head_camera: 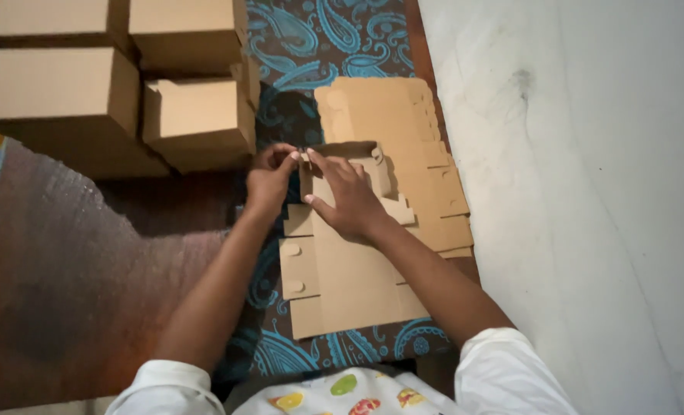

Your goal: The person assembles two flat cardboard box blanks into finished boxes by folding the sides and inserting tabs into slots. The person places the first completed box aside and then repeats the process with a second blank, finishing with two assembled boxes on the table.

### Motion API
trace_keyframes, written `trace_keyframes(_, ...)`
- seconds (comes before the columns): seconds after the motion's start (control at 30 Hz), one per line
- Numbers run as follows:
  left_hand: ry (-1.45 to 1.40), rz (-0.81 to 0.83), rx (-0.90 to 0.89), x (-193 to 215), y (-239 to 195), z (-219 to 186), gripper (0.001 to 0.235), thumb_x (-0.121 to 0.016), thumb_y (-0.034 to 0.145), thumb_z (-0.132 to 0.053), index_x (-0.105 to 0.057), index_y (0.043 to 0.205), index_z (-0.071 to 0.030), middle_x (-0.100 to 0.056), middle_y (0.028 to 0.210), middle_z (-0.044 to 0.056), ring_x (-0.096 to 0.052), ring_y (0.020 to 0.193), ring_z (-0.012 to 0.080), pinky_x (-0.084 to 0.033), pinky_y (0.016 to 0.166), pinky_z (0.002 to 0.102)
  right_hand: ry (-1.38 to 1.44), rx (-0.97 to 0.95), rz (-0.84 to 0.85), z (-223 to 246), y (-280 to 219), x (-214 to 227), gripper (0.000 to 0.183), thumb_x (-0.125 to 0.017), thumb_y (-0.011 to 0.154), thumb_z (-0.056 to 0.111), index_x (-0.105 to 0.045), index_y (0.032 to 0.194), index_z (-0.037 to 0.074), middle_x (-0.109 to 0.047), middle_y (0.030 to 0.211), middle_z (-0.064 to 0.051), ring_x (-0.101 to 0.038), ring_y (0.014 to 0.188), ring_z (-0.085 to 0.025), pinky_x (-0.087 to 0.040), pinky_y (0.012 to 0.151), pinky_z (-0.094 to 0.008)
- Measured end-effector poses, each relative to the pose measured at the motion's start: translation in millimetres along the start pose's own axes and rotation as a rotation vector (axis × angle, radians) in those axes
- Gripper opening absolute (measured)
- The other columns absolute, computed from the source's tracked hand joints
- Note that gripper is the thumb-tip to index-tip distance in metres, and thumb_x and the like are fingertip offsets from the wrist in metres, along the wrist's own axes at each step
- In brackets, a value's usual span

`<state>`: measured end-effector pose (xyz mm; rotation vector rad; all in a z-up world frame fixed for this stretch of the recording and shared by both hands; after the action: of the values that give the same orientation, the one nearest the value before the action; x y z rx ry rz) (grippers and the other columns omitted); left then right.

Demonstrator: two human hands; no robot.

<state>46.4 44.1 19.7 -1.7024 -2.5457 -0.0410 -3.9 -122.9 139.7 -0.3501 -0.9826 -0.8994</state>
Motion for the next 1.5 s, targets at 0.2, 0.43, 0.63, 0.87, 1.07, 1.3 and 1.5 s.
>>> trace_keyframes(0.2,0.231,-0.042,0.071,-5,-1,-7,0.016,-0.080,0.088,-0.033,-0.081,0.100,-0.022,-0.080,0.094,0.004,-0.076,0.096,0.0233,-0.057,0.083,0.039,-0.081,0.040,0.068,4,1,-6,0.062,-0.056,0.102,0.040,-0.042,0.155,0.013,-0.059,0.144,-0.011,-0.047,0.142,-0.028,-0.028,0.116,-0.051)
trace_keyframes(0.43,0.317,-0.019,0.047,-2,3,6,0.015,-0.075,0.090,-0.043,-0.078,0.102,-0.034,-0.079,0.096,-0.004,-0.075,0.099,0.0201,-0.059,0.086,0.036,-0.074,0.067,0.087,-16,4,-24,0.060,-0.055,0.102,0.046,-0.046,0.153,0.016,-0.058,0.144,-0.009,-0.045,0.141,-0.028,-0.027,0.115,-0.053)
trace_keyframes(0.63,0.372,0.038,-0.083,-10,2,-22,0.015,-0.075,0.092,-0.029,-0.067,0.104,-0.024,-0.076,0.097,0.002,-0.074,0.097,0.0281,-0.059,0.087,0.043,-0.311,0.150,-0.261,-24,13,-18,0.028,-0.055,0.103,0.034,-0.070,0.118,0.015,-0.076,0.102,-0.003,-0.066,0.118,-0.020,-0.038,0.106,-0.049)
trace_keyframes(0.87,0.507,-0.093,-0.751,-24,20,-95,0.040,-0.069,0.081,0.008,-0.057,0.115,-0.009,-0.055,0.100,0.016,-0.057,0.095,0.0383,-0.050,0.083,0.047,-0.360,0.282,-0.803,2,-18,85,0.023,-0.063,0.094,0.023,-0.064,0.115,0.014,-0.068,0.112,-0.004,-0.063,0.102,-0.027,-0.041,0.096,-0.046)
trace_keyframes(1.07,0.732,0.237,-0.570,-49,-60,-148,0.033,-0.066,0.095,-0.006,-0.064,0.127,-0.007,-0.054,0.136,0.019,-0.051,0.124,0.0366,-0.048,0.103,0.046,-0.090,-0.208,-0.572,-69,-39,101,0.030,-0.060,0.096,0.010,-0.059,0.126,0.009,-0.063,0.122,-0.009,-0.061,0.109,-0.029,-0.050,0.093,-0.044)
trace_keyframes(1.3,0.932,0.679,-0.555,-78,-116,-77,0.073,-0.071,0.091,-0.053,-0.049,0.148,-0.012,-0.035,0.157,0.028,-0.025,0.151,0.0500,-0.019,0.121,0.063,0.151,-0.301,-0.556,-129,-52,50,0.028,-0.077,0.086,0.012,-0.074,0.113,0.010,-0.072,0.100,-0.013,-0.073,0.095,-0.035,-0.062,0.079,-0.037)
trace_keyframes(1.5,0.843,0.600,-0.669,-73,-123,-89,0.070,-0.083,0.085,-0.045,-0.059,0.138,-0.006,-0.044,0.152,0.030,-0.031,0.146,0.0519,-0.024,0.119,0.062,-0.242,-0.139,-0.585,-102,-46,45,0.024,-0.077,0.088,0.011,-0.075,0.112,0.010,-0.072,0.096,-0.005,-0.069,0.097,-0.025,-0.056,0.085,-0.037)
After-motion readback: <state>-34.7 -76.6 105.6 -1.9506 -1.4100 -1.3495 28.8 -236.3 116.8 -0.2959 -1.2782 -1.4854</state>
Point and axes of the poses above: each hand's wrist, its own y-axis towards the middle knuckle, its own x-axis out of the back of the hand, z = x × y, the point moved 7 cm from there along y, towards the middle knuckle
